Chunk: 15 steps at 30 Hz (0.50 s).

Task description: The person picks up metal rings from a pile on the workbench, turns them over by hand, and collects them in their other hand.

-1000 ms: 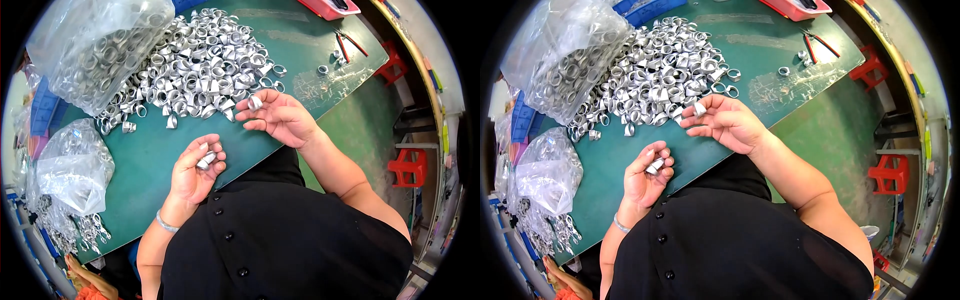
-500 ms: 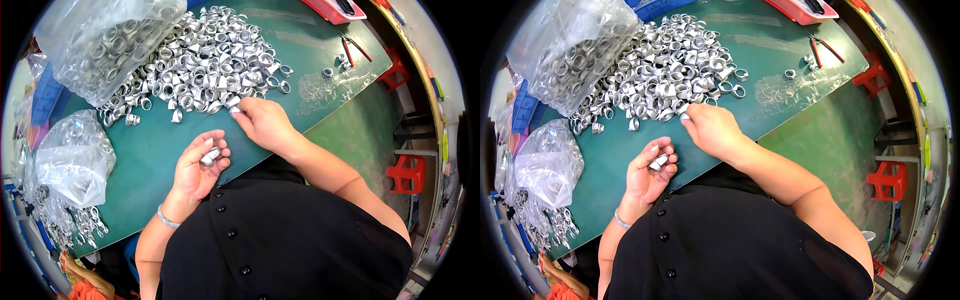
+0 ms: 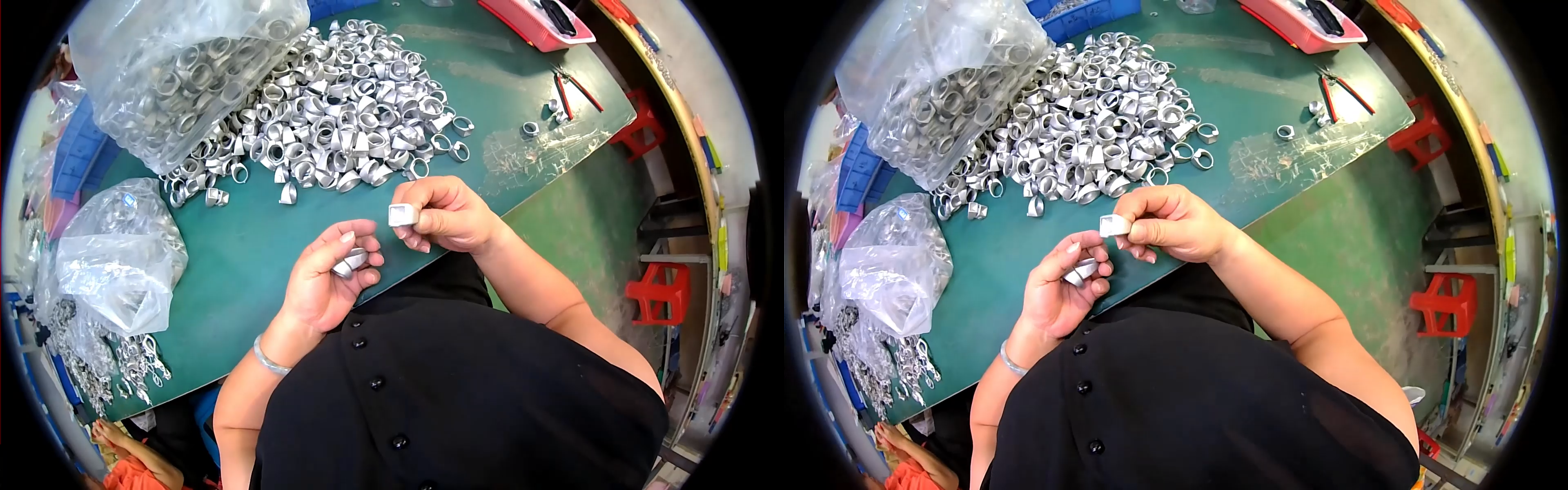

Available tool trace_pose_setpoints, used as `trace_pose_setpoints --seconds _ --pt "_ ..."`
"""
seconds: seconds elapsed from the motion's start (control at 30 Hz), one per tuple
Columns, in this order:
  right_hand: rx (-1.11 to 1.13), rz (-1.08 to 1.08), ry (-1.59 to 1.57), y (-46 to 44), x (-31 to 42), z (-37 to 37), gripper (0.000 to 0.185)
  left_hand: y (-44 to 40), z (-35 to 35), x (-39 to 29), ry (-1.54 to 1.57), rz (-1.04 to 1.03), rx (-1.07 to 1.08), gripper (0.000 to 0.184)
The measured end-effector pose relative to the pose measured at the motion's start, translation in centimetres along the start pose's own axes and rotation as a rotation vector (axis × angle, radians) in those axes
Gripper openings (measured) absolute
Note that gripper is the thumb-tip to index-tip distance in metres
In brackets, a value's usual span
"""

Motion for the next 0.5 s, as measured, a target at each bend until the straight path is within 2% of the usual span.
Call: trace_pose_setpoints --seconds 0.03,0.13,0.23,0.33,0.37,0.4,0.5 --pt "-0.014 -0.024 0.118 0.1 0.2 -0.1 0.010 0.1 -0.2 0.0 -0.012 0.001 -0.002 0.027" --pt "0.090 0.171 0.505 -0.2 1.4 -1.4 0.012 0.1 -0.1 0.3 -0.049 0.018 -0.018 0.032" --pt "0.073 0.145 0.691 -0.2 1.6 -2.2 0.009 0.0 0.1 0.7 -0.075 0.057 -0.037 0.041" --pt "0.020 0.237 1.060 -0.8 2.8 -4.0 0.011 -0.1 -0.5 1.4 0.073 0.091 -0.063 0.048" --pt "0.040 0.253 1.258 -1.1 3.0 -5.1 0.016 -0.1 -1.1 1.6 0.099 0.109 -0.092 0.053" --pt "0.064 0.271 1.329 -1.2 2.9 -5.9 0.020 -0.2 -1.3 1.6 0.141 0.095 -0.055 0.052" --pt "0.116 0.393 1.240 -1.4 3.4 -7.8 0.025 -0.2 -0.8 1.2 0.250 0.063 0.053 0.047"
Point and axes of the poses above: each hand's wrist, its own y-axis away from the middle knuckle, its own z-axis out of the back of the hand, x = y × z, the point moved 9 cm from there along -y, towards the middle knuckle, and after that the axes turned 12 degrees about y, right-handed, at the moved point
